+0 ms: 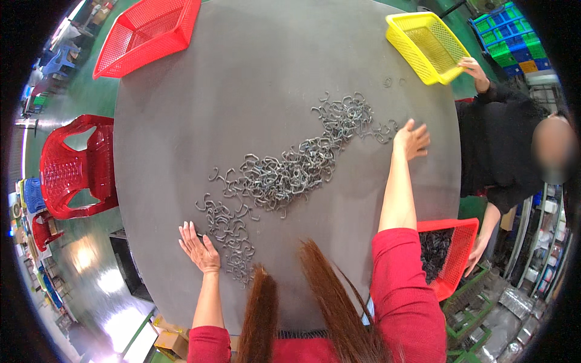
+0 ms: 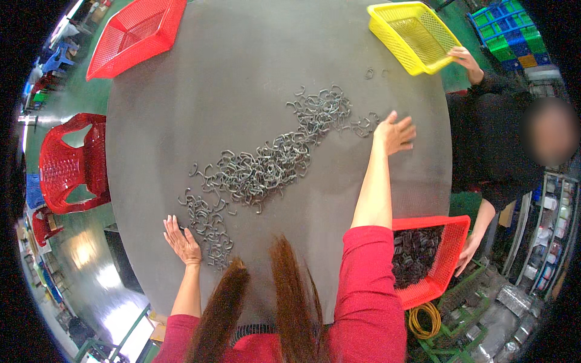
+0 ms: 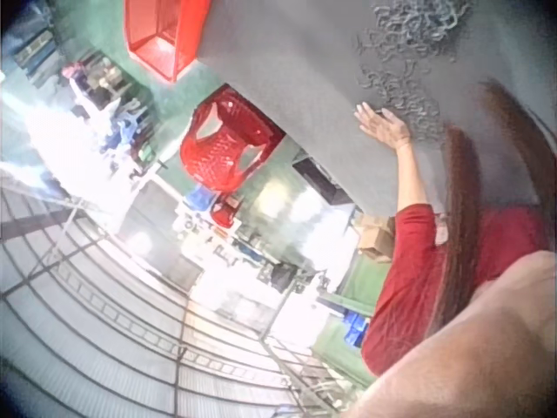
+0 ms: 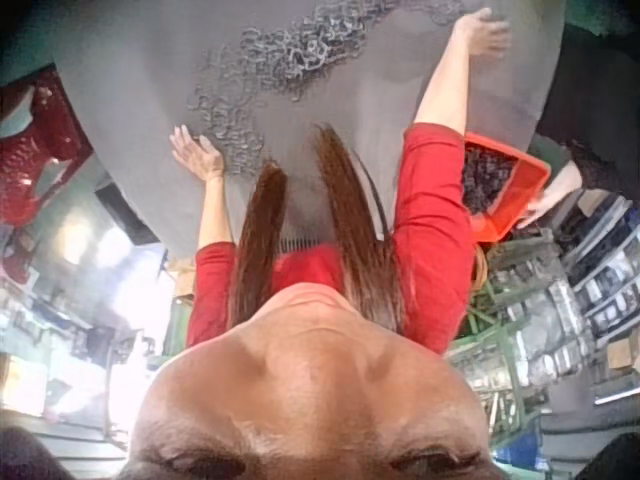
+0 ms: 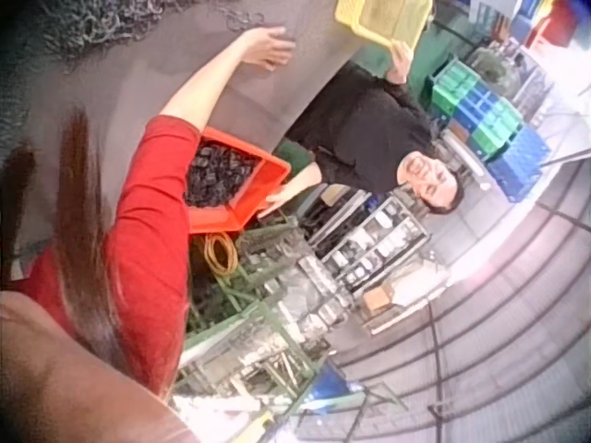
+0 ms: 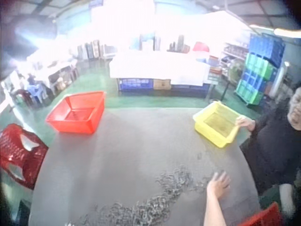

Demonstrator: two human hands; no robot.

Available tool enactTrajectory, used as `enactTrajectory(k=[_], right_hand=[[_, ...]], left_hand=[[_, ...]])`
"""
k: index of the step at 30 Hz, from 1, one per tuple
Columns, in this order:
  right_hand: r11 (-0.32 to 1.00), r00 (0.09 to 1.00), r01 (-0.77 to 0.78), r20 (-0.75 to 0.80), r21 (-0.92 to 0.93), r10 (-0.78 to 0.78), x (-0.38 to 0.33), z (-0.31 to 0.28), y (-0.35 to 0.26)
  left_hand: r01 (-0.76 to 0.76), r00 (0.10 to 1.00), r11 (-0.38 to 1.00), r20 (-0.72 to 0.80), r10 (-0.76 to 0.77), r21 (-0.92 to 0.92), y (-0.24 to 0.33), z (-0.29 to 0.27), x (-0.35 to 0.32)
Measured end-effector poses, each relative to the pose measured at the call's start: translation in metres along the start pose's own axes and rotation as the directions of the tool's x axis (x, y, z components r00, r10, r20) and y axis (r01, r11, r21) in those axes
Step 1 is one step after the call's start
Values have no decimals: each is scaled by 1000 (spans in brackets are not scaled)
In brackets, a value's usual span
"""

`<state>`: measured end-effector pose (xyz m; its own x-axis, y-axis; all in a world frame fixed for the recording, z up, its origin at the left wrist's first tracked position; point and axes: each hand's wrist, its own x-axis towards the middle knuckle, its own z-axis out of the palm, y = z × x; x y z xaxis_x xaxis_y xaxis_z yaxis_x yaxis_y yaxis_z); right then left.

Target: The person sorts small black plastic fasteners and metal hooks on a table, separating the fasteners into a red basket and the hooks into a yellow basket. The person repeatedly gathers, separates, and places the items into their respective containers.

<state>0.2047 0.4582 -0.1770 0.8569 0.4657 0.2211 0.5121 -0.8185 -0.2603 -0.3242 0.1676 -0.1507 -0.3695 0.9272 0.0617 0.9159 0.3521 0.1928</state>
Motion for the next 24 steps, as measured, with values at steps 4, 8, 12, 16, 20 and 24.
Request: enactTrajectory(k=[4, 8, 12, 16, 20, 24], right_hand=[[898, 902, 419, 48, 135, -429, 47, 28, -47], [520, 504, 820, 129, 240, -854, 42, 37, -82], [316, 328, 784, 76, 535, -942, -58, 0, -83], [138, 118, 714, 77, 687, -990, -165, -42, -91], [27, -57, 582, 74, 812, -996, -263, -75, -75], [-49, -250, 450, 74, 892, -965, -341, -105, -39]], left_hand=[[-8, 1000, 1000, 13, 8, -3, 1, 3, 1], [-23, 1000, 1000, 8, 23, -15, 2, 4, 3], [-10, 1000, 1000, 20, 10, -3, 0, 2, 0], [-21, 1000, 999, 3, 22, -32, -2, -2, 1], [-13, 999, 996, -32, 10, -90, -5, 1, 2], [-15, 998, 991, -56, 8, -136, 5, 3, 2]])
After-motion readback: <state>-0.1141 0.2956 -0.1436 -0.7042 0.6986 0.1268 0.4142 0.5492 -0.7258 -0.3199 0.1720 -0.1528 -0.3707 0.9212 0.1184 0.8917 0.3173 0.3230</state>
